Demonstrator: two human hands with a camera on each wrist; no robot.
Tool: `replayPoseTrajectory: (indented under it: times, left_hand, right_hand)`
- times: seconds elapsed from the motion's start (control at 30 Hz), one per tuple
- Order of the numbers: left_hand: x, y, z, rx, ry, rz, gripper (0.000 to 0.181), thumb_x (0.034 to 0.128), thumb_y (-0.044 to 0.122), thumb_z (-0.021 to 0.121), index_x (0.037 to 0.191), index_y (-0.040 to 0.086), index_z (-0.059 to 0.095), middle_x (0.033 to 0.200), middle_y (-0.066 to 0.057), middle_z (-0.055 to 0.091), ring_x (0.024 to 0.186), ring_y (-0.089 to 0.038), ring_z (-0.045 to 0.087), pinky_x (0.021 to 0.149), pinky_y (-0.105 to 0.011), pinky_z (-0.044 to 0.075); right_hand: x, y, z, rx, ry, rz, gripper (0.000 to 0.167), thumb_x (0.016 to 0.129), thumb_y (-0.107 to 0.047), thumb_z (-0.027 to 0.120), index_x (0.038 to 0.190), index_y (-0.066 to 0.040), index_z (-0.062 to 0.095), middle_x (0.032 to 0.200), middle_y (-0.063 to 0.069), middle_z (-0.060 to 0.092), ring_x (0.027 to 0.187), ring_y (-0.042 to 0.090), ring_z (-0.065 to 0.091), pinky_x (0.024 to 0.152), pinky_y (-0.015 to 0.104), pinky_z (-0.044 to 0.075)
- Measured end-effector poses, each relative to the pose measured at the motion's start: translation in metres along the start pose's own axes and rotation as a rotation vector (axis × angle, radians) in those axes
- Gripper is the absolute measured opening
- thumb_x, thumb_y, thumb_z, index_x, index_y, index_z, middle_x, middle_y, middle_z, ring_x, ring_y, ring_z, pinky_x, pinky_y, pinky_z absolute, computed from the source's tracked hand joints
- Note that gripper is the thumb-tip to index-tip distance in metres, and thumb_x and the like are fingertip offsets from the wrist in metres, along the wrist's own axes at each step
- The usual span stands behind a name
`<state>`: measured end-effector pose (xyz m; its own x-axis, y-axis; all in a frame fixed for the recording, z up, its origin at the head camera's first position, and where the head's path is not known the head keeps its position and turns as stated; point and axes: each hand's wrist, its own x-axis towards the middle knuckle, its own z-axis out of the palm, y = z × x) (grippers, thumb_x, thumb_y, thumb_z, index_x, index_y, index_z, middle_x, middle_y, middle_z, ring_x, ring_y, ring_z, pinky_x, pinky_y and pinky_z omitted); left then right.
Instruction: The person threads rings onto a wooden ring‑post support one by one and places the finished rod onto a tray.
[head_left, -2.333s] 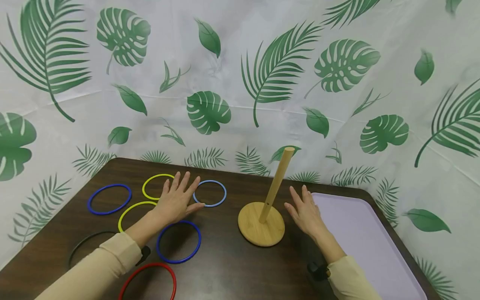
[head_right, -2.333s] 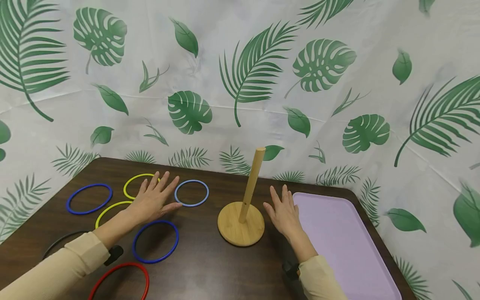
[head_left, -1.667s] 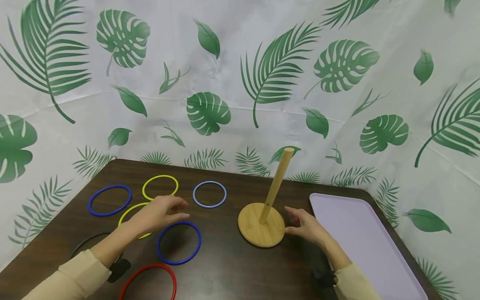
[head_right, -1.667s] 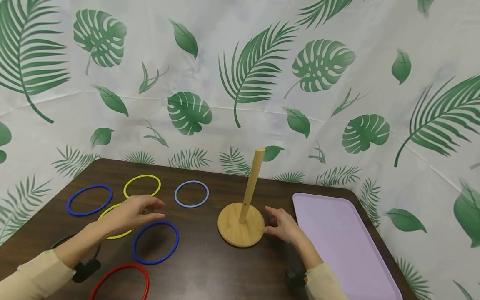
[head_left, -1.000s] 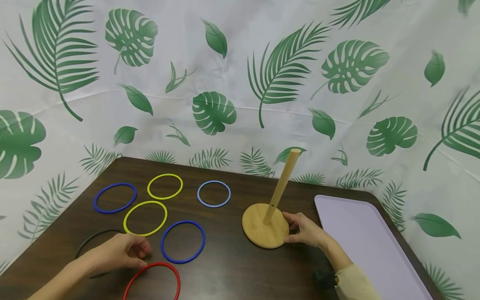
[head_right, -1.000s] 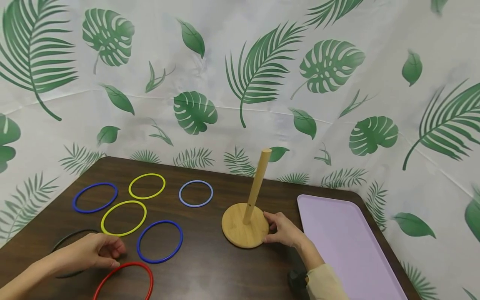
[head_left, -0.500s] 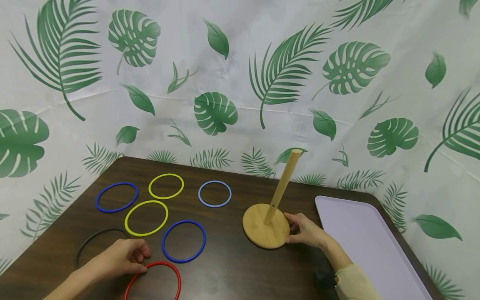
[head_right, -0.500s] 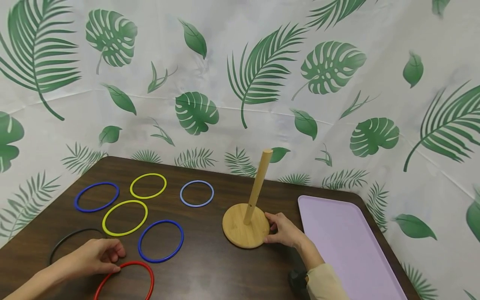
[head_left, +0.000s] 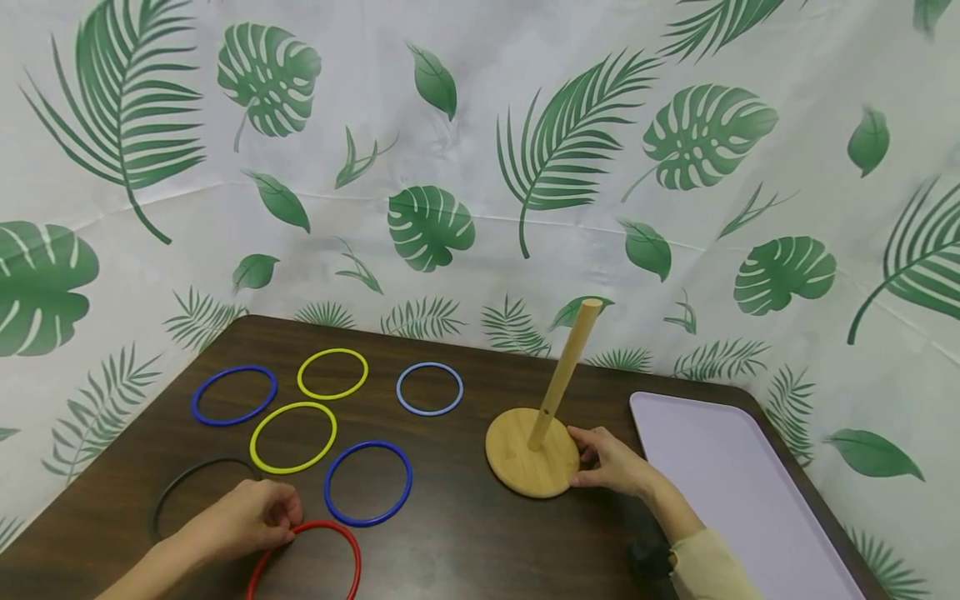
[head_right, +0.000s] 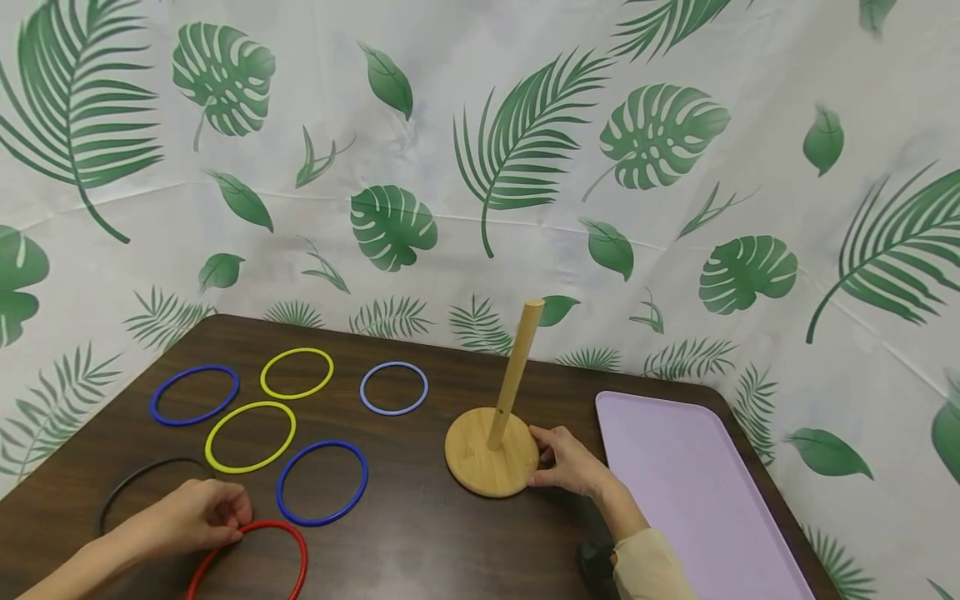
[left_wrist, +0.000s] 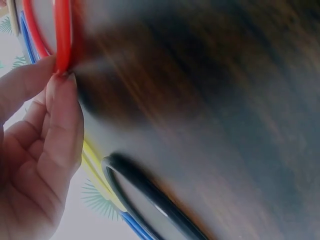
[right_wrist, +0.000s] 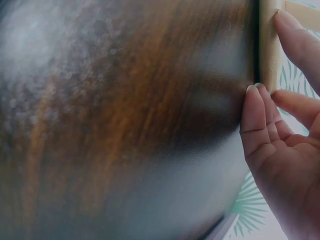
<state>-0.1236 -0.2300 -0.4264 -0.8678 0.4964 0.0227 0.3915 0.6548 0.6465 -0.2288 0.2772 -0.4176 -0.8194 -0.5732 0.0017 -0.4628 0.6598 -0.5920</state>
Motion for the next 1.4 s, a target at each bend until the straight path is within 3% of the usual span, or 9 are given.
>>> replayPoseTrajectory:
  times: [0.37, 0.5, 0.67, 0.87, 1.1, 1.27, 1.4]
  left_hand:
    - [0.004, 0.007, -0.006, -0.047, -0.071, -0.029, 0.015, 0.0702, 0.004, 0.071, 0.071, 0.014, 0.060, 0.061, 0.016, 0.052, 0.054, 0.006, 0.044, 0.046, -0.017, 0.039]
    - [0.010, 0.011, -0.011, -0.188, -0.116, -0.049, 0.012, 0.0743, 0.001, 0.069, 0.073, 0.008, 0.059, 0.062, 0.012, 0.051, 0.053, 0.002, 0.047, 0.045, -0.017, 0.043]
    - [0.020, 0.019, -0.019, -0.409, -0.153, -0.108, 0.009, 0.0837, 0.003, 0.065, 0.087, -0.002, 0.059, 0.072, 0.000, 0.054, 0.061, -0.004, 0.052, 0.049, -0.019, 0.049]
    - [0.042, 0.033, -0.033, -0.469, -0.072, -0.079, 0.024, 0.0878, 0.009, 0.063, 0.099, -0.011, 0.056, 0.081, -0.006, 0.058, 0.068, -0.006, 0.057, 0.059, -0.027, 0.056]
    - [0.074, 0.063, -0.048, -0.567, 0.054, -0.118, 0.032, 0.0895, 0.015, 0.064, 0.107, -0.009, 0.053, 0.086, -0.006, 0.060, 0.077, -0.013, 0.062, 0.071, -0.034, 0.058]
    - [0.100, 0.087, -0.050, -0.649, 0.138, -0.139, 0.035, 0.0897, 0.016, 0.064, 0.113, -0.008, 0.052, 0.090, -0.006, 0.061, 0.084, -0.014, 0.062, 0.076, -0.033, 0.058]
    - [0.122, 0.105, -0.049, -0.704, 0.181, -0.137, 0.034, 0.0895, 0.016, 0.065, 0.113, -0.006, 0.054, 0.087, -0.003, 0.062, 0.079, -0.012, 0.063, 0.074, -0.030, 0.058]
  right_hand:
    - [-0.001, -0.001, 0.000, 0.006, 0.000, 0.010, 0.079, 0.076, -0.021, 0.079, 0.132, 0.018, 0.039, 0.104, 0.019, 0.050, 0.090, 0.026, 0.055, 0.073, 0.027, 0.051]
    - [-0.001, -0.001, 0.000, 0.007, 0.000, 0.009, 0.079, 0.076, -0.021, 0.079, 0.132, 0.018, 0.038, 0.104, 0.019, 0.049, 0.089, 0.026, 0.055, 0.072, 0.028, 0.052]
    - [-0.001, -0.001, 0.000, 0.007, 0.000, 0.006, 0.080, 0.076, -0.022, 0.079, 0.132, 0.018, 0.038, 0.104, 0.019, 0.049, 0.089, 0.026, 0.055, 0.073, 0.028, 0.052]
    - [0.000, 0.000, 0.000, 0.010, 0.003, 0.013, 0.080, 0.076, -0.022, 0.079, 0.132, 0.017, 0.039, 0.105, 0.018, 0.050, 0.090, 0.025, 0.054, 0.072, 0.026, 0.051]
    - [0.000, 0.000, 0.000, 0.002, 0.011, 0.006, 0.080, 0.075, -0.022, 0.079, 0.132, 0.017, 0.039, 0.104, 0.018, 0.050, 0.089, 0.024, 0.054, 0.073, 0.024, 0.049]
    - [-0.001, 0.001, 0.001, 0.003, 0.012, 0.001, 0.080, 0.076, -0.022, 0.079, 0.132, 0.018, 0.039, 0.104, 0.019, 0.050, 0.089, 0.025, 0.054, 0.072, 0.025, 0.051]
    - [-0.001, 0.002, 0.001, 0.004, 0.012, -0.002, 0.080, 0.076, -0.022, 0.079, 0.132, 0.018, 0.039, 0.104, 0.018, 0.050, 0.088, 0.025, 0.055, 0.072, 0.026, 0.051]
